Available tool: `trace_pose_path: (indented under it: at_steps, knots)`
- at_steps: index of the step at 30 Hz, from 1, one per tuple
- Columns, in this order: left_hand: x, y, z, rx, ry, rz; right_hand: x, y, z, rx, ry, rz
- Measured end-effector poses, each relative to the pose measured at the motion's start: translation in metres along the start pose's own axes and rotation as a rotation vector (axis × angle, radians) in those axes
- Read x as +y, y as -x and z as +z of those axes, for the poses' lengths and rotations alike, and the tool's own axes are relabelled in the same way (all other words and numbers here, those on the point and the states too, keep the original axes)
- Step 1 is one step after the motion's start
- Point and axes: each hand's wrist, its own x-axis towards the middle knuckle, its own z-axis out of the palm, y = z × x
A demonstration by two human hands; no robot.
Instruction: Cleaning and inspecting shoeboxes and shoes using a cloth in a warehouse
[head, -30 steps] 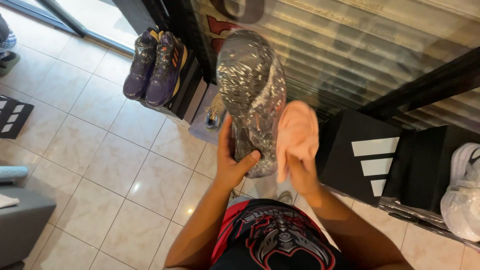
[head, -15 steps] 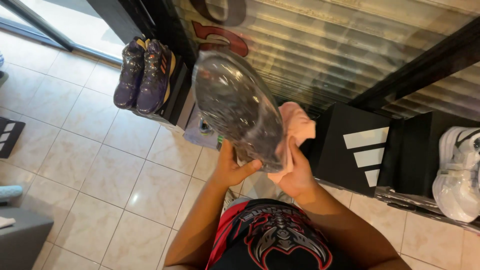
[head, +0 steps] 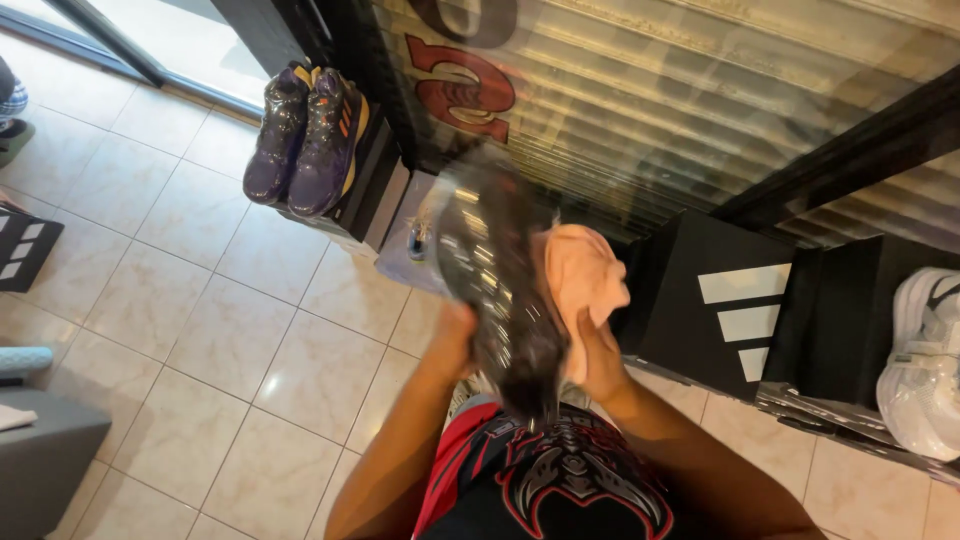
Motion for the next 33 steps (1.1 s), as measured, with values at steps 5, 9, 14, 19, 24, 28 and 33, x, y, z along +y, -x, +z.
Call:
trace_pose_path:
  at_steps: [5,9,14,19,24,28,33]
  knots:
    - [0.004,-0.007,-0.001,-0.218,-0.598,0.081,-0.179,-0.041,0.091,-0.048,0.206,-0.116]
    - [0.060,0.006,0.085,-0.194,-1.015,0.210,-0.171,-0.069,0.081,-0.118,0.550,-0.439]
    - [0.051,0.004,0.064,-0.153,-1.086,0.281,-0.231,-0.042,0.138,-0.117,0.914,-0.956]
    - [0.032,0.000,0.045,-0.223,-0.689,0.121,-0.234,-0.078,0.113,-0.278,0.346,-0.627]
    - [0.035,-0.009,0.056,0.050,-0.362,0.020,-0.160,-0.059,0.058,-0.154,0.483,-0.463]
    - [0.032,-0.022,0.028,-0.036,-0.343,0.082,-0.208,-0.034,0.092,-0.488,0.683,-0.506]
    - [-0.012,-0.024,0.040,0.023,-0.031,-0.113,-0.085,0.005,0.033,0.040,0.055,0.183]
